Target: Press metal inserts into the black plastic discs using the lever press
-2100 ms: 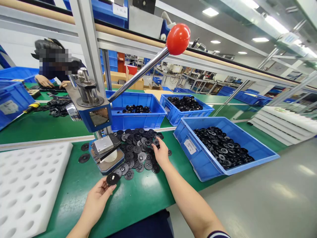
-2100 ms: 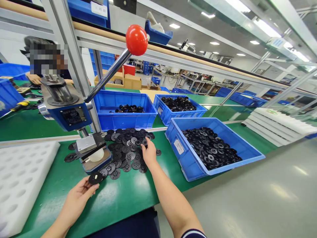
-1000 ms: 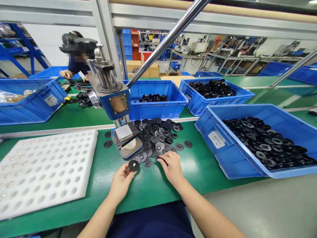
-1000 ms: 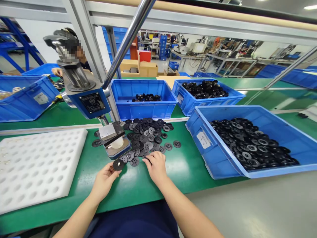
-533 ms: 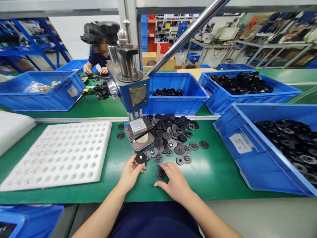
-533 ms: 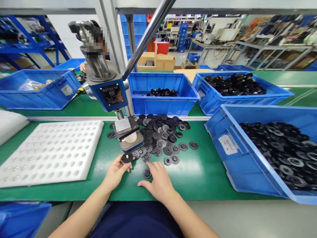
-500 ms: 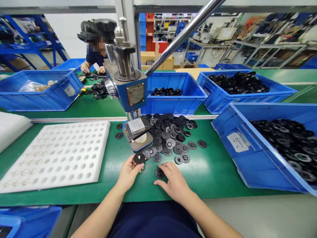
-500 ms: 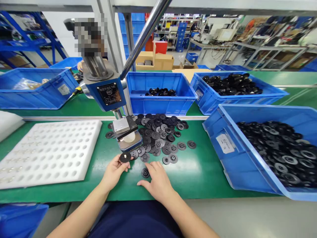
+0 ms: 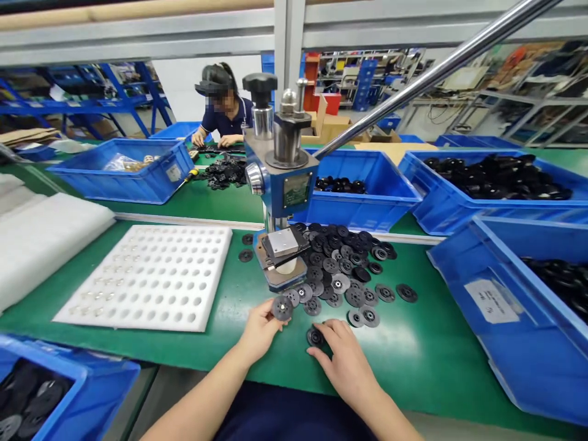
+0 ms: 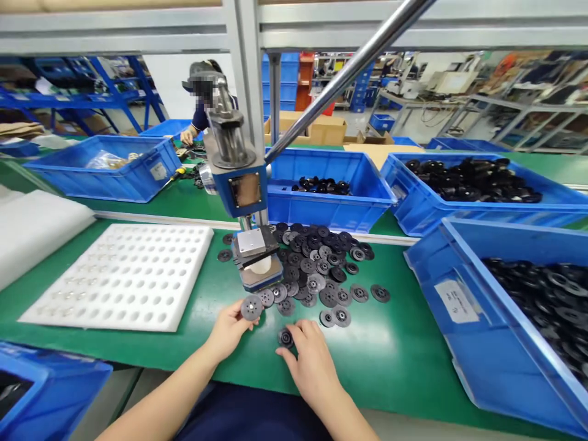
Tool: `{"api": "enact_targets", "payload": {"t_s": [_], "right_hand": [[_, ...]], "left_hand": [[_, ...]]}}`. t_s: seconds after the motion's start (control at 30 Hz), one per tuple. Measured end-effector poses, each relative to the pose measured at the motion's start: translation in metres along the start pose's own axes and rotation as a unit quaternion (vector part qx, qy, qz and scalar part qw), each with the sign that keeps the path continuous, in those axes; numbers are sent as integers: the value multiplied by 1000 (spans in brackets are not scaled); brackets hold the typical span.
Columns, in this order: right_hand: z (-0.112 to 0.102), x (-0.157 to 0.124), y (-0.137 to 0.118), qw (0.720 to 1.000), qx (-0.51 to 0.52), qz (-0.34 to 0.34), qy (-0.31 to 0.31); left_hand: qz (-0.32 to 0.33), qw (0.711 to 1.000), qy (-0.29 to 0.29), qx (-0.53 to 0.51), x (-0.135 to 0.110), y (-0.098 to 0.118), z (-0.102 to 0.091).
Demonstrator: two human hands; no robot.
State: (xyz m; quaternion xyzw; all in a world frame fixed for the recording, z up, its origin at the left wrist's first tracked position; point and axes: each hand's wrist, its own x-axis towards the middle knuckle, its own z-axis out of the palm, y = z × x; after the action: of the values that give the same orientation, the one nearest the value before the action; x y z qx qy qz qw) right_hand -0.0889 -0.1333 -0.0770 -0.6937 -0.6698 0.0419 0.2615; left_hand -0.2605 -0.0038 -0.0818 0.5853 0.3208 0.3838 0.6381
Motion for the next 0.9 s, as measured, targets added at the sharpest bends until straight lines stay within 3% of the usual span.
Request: {"api": "enact_targets", "payload": {"t_s": [0.2,0.43,0.53,0.7,0.9], "right_hand": [[8,-7,-1,999,-27,39,-20],[-5,4,-8,999,-12,10,31],[-13,4,-11,996,37,13,76],[-20,5,-37,991,111,-27,69],[-20,14,-63,991,73,-95,67]], "left_hand": [[-4,996,-21,83,-16,-11,4],[120,972,-42,198,-32,-9,8],[137,967,-41,213,-33,-13,5],[160,963,-64,208,-33,-13,2],[197,957,-87,194,-35,-8,0]]}}
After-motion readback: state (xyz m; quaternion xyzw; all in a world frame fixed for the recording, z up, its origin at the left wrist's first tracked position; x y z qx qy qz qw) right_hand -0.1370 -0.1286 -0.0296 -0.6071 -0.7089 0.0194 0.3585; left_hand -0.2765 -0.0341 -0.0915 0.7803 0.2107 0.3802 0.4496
